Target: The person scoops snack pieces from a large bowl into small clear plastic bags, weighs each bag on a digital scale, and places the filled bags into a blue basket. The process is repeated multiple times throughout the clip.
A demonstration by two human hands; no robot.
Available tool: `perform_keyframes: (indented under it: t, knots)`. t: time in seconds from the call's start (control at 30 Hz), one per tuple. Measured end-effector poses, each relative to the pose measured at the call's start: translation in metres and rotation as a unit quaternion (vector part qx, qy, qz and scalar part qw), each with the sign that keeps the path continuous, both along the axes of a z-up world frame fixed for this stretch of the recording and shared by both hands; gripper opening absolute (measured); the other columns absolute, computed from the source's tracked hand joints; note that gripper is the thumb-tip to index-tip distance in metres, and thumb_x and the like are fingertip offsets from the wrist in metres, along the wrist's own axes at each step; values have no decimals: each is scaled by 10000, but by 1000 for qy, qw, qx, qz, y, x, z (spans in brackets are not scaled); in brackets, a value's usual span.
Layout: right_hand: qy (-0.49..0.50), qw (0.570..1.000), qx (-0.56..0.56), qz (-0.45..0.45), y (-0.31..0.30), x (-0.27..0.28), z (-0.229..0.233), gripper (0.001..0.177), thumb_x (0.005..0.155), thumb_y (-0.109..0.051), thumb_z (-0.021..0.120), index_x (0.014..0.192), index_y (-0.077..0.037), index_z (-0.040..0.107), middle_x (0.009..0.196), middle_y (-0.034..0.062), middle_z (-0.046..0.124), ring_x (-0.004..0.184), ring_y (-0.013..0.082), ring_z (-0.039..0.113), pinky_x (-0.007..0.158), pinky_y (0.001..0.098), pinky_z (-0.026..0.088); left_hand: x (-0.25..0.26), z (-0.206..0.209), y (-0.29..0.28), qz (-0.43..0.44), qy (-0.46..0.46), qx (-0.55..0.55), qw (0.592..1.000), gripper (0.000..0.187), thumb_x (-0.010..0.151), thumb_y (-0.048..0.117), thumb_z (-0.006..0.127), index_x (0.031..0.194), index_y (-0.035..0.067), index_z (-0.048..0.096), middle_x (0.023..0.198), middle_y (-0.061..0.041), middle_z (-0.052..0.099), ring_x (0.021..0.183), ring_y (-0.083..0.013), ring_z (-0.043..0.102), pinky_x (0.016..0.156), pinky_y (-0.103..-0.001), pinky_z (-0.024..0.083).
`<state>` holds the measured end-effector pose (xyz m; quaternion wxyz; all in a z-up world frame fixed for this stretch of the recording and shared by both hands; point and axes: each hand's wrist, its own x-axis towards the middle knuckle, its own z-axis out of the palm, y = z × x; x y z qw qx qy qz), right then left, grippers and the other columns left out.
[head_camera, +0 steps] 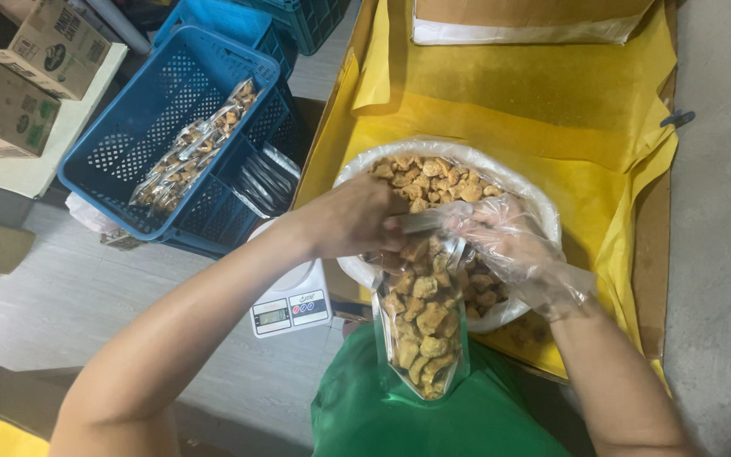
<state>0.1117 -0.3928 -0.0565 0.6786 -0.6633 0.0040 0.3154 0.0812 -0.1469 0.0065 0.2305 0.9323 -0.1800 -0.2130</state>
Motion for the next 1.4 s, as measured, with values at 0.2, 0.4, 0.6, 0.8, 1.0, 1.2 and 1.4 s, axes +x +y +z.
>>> perform_keyframes:
  t: [0.2,0.4,0.6,0.8,1.0,1.2,1.4]
  knots:
    - [-9,993,-95,63,7,5,-8,640,832,-272,776,1336,17,506,1344,185,682,1278,248,632,1123,392,452,-56,-32,27,8,-192,120,974,418,935,206,674,1275,-36,649,914,-114,747,697,-224,715,617,-362,605]
    - [38,996,37,66,3,8,-16,634,819,-287,772,1289,42,503,1369,235,615,1234,289,613,1079,436,477,-64,-42,43,87,-139,119,979,528,956,348,635,1387,49,567,772,-92,740,694,-198,746,658,-340,602]
    - [23,979,-83,184,16,13,5,660,873,-374,687,1444,-93,510,1449,75,593,1332,199,565,1108,332,441,-12,-56,48,97,302,-197,928,583,1054,395,479,1423,-52,543,1099,-319,641,868,-401,718,676,-374,648]
    - [17,975,-41,217,4,60,-13,727,778,-414,682,1458,-231,505,1598,-15,468,1466,206,443,1084,489,429,-15,-49,99,252,288,-204,901,547,1016,339,443,1489,64,460,1341,-269,603,1119,-362,682,769,-420,678]
    - [-334,752,-437,363,19,72,-70,639,947,-613,479,1518,-329,440,1684,3,276,1530,249,238,1284,500,126,-49,-2,188,347,65,-110,929,508,999,206,477,1506,170,473,1530,-89,436,1192,-299,639,922,-384,632]
    - [-229,766,-527,290,67,45,-78,741,870,-643,468,1542,-339,407,1657,13,191,1513,268,170,1205,495,101,-61,10,343,467,-246,50,848,342,1075,172,528,1405,165,618,1229,-202,694,1131,-356,679,920,-464,553]
    - [-219,749,-560,276,190,58,-81,678,919,-566,490,1528,-275,431,1623,68,254,1472,313,246,1168,522,163,4,-111,517,405,-424,59,808,354,987,41,561,1322,96,664,1167,-280,685,1072,-461,652,917,-522,536]
